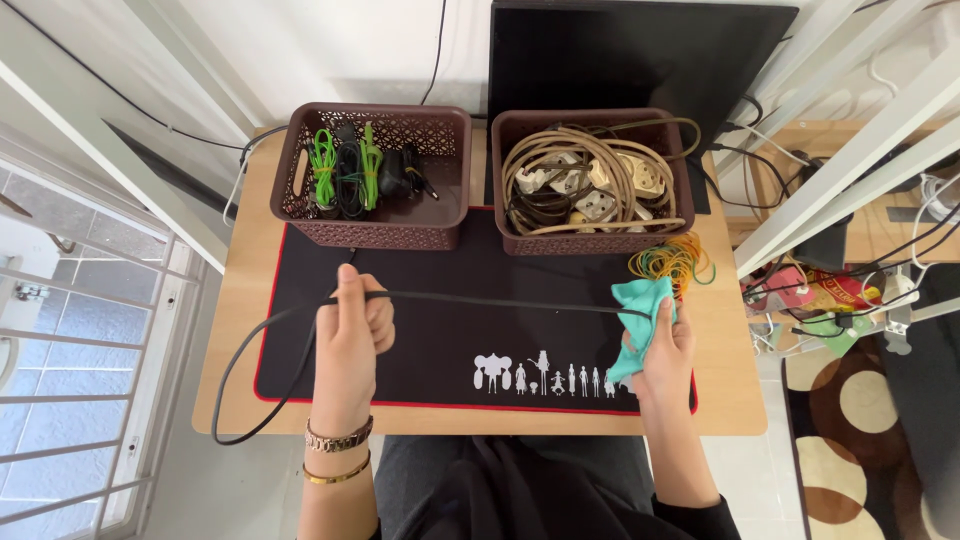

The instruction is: Cleaning electronic cables with a microfiber cloth and coiling them with rubber bands to organize them into storage baskets.

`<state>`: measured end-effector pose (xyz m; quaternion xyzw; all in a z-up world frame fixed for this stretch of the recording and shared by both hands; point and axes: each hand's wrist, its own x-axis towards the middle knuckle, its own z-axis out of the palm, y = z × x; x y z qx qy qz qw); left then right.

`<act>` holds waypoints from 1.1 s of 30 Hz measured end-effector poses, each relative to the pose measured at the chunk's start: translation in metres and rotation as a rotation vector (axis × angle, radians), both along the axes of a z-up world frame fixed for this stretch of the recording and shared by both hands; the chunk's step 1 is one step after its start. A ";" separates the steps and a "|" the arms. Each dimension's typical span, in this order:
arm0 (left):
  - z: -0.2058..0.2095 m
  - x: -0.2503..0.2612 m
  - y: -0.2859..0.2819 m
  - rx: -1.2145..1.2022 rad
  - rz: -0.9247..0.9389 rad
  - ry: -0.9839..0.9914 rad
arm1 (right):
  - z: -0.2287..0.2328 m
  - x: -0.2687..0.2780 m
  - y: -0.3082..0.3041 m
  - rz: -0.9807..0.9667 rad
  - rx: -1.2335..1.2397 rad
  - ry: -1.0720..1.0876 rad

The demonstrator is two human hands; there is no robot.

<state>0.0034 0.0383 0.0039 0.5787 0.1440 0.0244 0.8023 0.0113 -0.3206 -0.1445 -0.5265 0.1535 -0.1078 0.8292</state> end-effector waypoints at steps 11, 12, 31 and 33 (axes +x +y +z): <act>-0.005 0.002 0.006 0.072 0.014 -0.090 | -0.059 -0.031 -0.023 -0.081 -0.587 0.075; -0.005 0.003 0.004 0.070 0.006 -0.087 | -0.038 -0.032 -0.014 -0.088 -0.588 0.081; -0.008 -0.003 -0.011 0.127 -0.212 -0.076 | 0.012 -0.044 -0.019 -0.171 -1.098 -0.073; -0.013 -0.003 -0.025 0.126 -0.245 -0.071 | 0.054 -0.046 0.008 -0.290 -1.183 -0.124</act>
